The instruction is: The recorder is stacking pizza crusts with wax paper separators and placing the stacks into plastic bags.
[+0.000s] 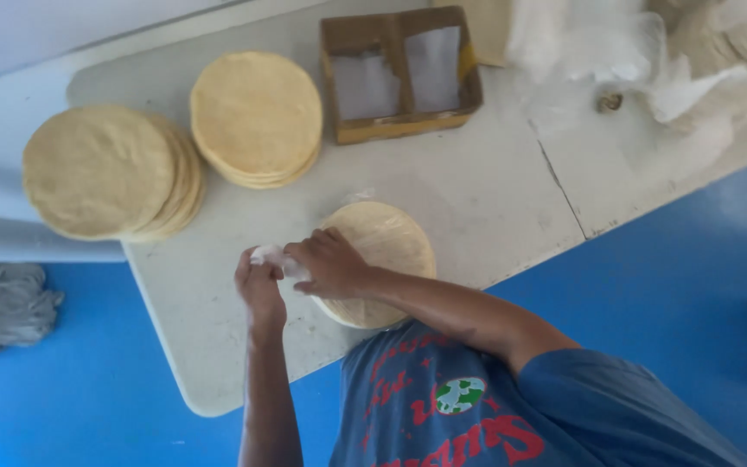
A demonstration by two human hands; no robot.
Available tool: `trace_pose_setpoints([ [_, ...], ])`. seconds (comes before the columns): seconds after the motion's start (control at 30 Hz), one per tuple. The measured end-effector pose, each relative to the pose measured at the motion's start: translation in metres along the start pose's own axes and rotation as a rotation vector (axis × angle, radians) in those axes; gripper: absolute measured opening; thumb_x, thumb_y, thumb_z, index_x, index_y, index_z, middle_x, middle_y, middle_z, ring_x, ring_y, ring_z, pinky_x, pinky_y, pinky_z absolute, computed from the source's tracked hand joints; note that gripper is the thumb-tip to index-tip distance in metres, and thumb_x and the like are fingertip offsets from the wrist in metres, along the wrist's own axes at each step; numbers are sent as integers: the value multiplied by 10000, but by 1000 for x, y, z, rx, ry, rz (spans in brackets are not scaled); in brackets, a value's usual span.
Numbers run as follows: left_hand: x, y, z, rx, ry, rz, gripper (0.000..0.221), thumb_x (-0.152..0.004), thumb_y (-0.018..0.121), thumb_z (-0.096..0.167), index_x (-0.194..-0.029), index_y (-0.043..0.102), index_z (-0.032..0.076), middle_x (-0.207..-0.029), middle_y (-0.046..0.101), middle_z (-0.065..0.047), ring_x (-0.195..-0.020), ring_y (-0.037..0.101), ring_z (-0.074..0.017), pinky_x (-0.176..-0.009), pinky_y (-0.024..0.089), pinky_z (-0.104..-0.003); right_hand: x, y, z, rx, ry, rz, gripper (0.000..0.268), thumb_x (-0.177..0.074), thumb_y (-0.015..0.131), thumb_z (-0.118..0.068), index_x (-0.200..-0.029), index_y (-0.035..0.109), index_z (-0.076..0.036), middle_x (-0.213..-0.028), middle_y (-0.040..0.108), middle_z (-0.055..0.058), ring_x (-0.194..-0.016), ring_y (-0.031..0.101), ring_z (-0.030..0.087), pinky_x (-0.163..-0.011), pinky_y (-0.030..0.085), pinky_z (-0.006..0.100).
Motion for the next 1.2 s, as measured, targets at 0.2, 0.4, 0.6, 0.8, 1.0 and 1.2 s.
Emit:
trace_pose_setpoints([
  [0.2, 98, 13, 96, -48, 192, -82, 213, -1088, 477, 151, -1006, 607, 4, -883, 585, -61, -824, 540, -132, -745, 465, -282, 9, 5, 43, 105, -54, 182, 227, -854, 743, -265, -1039, 674, -153, -1037, 649, 40, -1088, 566, 275, -982, 394, 444],
  [0.4, 91, 37, 25, 250, -9, -159, 343, -1004, 480, 152, -1346, 471, 116, -1258, 600, -53, -1167, 603, -210, -966, 569, -371, 45, -67, 53, 48, -54, 349, 220, -780, 701, -124, -993, 696, -179, -988, 612, 26, -1051, 553, 266, -932, 392, 439],
  [0.6, 114, 184, -26, 270, -554, -294, 550, -1041, 423, 368, -1482, 458, 41, -1389, 566, -208, -1222, 601, -358, -878, 582, -489, 128, -114, 106, -51, 55, 469, 360, -707, 647, -49, -1059, 679, -118, -1110, 654, 89, -1131, 563, 315, -989, 391, 495],
  [0.8, 123, 379, -92, 364, -744, -543, 562, -1041, 365, 533, -1434, 501, 154, -1357, 615, -70, -1284, 572, -259, -1031, 494, -493, 175, -259, 158, 231, 252, 459, 193, -768, 735, -145, -935, 682, -64, -988, 659, 158, -983, 613, 391, -863, 470, 532],
  [1.0, 134, 426, -88, -504, -106, -830, 543, -964, 605, 494, -1328, 593, 91, -1166, 713, -161, -1103, 690, -277, -981, 530, -406, 232, -287, 312, 462, 292, 388, 102, -911, 722, -105, -949, 642, -55, -1001, 645, 154, -1063, 608, 378, -912, 458, 527],
  [1.2, 99, 323, -127, -788, 75, -744, 497, -926, 688, 464, -1255, 666, 92, -1278, 690, -159, -1211, 632, -342, -1036, 484, -439, 236, -193, 299, 429, 231, 637, 320, -913, 717, -162, -1190, 618, -38, -1233, 623, 172, -1194, 543, 391, -1017, 388, 551],
])
Point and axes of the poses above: each hand's wrist, its own x-axis away from the middle knuckle, its own y-axis out of the palm, z = x × y, the point moved 1 cm from there along -x, towards the middle knuckle
